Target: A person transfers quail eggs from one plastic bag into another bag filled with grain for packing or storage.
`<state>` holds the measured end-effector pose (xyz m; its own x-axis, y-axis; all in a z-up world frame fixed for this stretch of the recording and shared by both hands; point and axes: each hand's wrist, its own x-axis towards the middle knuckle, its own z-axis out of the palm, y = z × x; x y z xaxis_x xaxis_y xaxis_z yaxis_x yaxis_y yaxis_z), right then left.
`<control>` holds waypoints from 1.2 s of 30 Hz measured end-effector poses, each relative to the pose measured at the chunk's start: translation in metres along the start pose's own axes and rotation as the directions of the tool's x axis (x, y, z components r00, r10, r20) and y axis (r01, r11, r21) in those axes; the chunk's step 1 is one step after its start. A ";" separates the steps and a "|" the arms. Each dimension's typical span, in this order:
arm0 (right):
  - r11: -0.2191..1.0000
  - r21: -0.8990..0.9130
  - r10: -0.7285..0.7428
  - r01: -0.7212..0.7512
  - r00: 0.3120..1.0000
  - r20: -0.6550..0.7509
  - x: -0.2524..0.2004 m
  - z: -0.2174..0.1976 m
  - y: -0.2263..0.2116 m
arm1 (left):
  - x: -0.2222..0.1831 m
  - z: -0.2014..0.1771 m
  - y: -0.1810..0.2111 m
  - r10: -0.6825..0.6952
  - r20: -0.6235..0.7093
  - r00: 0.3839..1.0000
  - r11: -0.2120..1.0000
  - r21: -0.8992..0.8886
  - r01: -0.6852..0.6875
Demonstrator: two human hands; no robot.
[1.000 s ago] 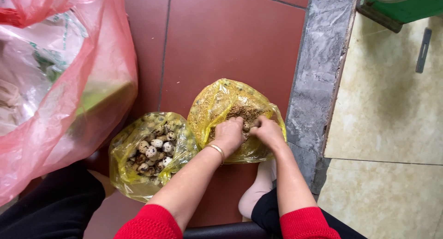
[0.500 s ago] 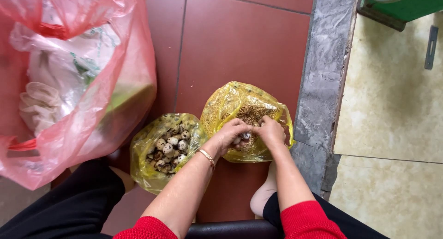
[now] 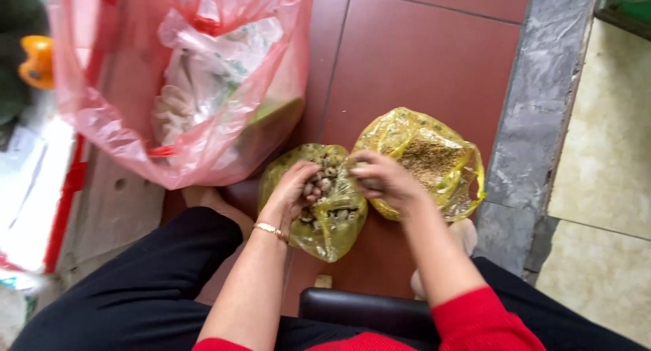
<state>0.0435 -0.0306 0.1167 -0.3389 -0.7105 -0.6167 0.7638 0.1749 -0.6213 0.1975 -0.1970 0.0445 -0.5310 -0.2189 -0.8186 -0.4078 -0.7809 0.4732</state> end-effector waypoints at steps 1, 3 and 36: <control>1.000 0.001 -0.008 0.008 1.000 0.006 0.011 0.018 0.014 | 0.009 -0.016 -0.012 0.008 -0.001 1.000 1.000 0.005 -0.008; 0.981 -0.074 0.174 -0.177 0.984 -0.036 0.033 0.054 0.042 | 0.027 -0.049 -0.038 0.013 -0.244 0.970 0.999 0.045 -0.002; 0.486 -0.874 -0.369 -0.003 0.906 -0.208 0.057 0.036 0.180 | 0.040 -0.033 -0.069 0.300 -0.420 0.856 0.820 0.573 -0.006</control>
<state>0.1816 -0.0641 -0.0135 -0.7034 -0.5660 -0.4300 -0.1074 0.6827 -0.7228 0.2288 -0.1709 -0.0319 -0.2650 -0.6679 -0.6955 -0.7564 -0.3034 0.5795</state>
